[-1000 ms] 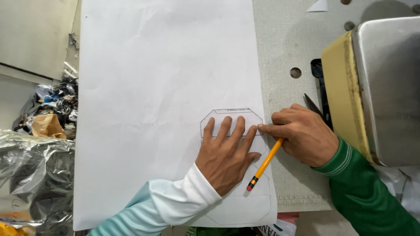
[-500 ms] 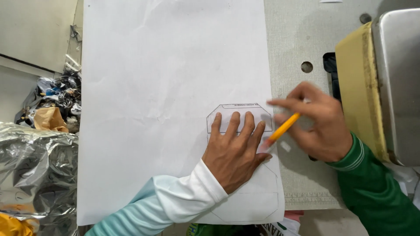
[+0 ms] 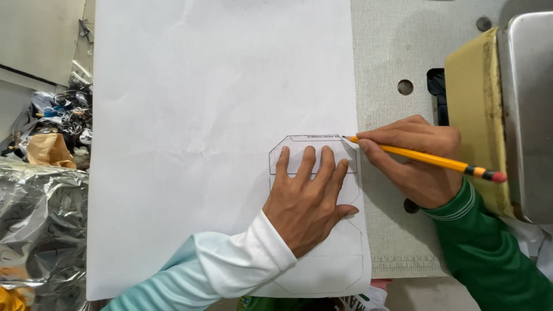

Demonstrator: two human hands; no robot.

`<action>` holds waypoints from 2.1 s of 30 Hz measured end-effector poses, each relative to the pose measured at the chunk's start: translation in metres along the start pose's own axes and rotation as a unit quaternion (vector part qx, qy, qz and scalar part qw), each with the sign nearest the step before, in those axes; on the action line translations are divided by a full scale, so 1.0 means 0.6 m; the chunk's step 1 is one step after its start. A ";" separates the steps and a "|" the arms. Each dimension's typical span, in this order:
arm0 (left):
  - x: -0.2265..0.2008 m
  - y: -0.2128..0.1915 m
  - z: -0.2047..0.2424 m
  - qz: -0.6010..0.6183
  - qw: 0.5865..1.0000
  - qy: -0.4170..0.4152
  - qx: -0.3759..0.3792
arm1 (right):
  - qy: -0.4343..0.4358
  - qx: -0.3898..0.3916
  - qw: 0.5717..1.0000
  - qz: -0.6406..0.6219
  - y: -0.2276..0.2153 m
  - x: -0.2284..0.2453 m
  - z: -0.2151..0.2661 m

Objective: The person traces a paper pattern onto a large sheet of white paper using a yellow pencil. They reposition the pattern piece multiple times to draw several outlines on the sheet.

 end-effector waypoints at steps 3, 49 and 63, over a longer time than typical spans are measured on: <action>-0.001 0.000 -0.001 0.005 1.000 -0.004 0.005 | -0.002 0.000 1.000 -0.007 0.007 -0.014 0.012; 0.000 -0.003 -0.008 -0.014 1.000 0.010 0.024 | 0.032 0.001 0.997 0.074 -0.023 0.003 0.015; -0.002 -0.002 -0.005 -0.018 1.000 0.002 0.020 | -0.019 0.008 0.995 0.099 -0.013 -0.008 0.035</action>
Point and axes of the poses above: each hand's wrist, its own z-axis away from the middle knuckle, its own y-axis out of the palm, x = y × z, the point moved 1 cm from there along -z, towards the middle knuckle, and after that the axes turned 13 degrees about -x, right-handed, at the moved point
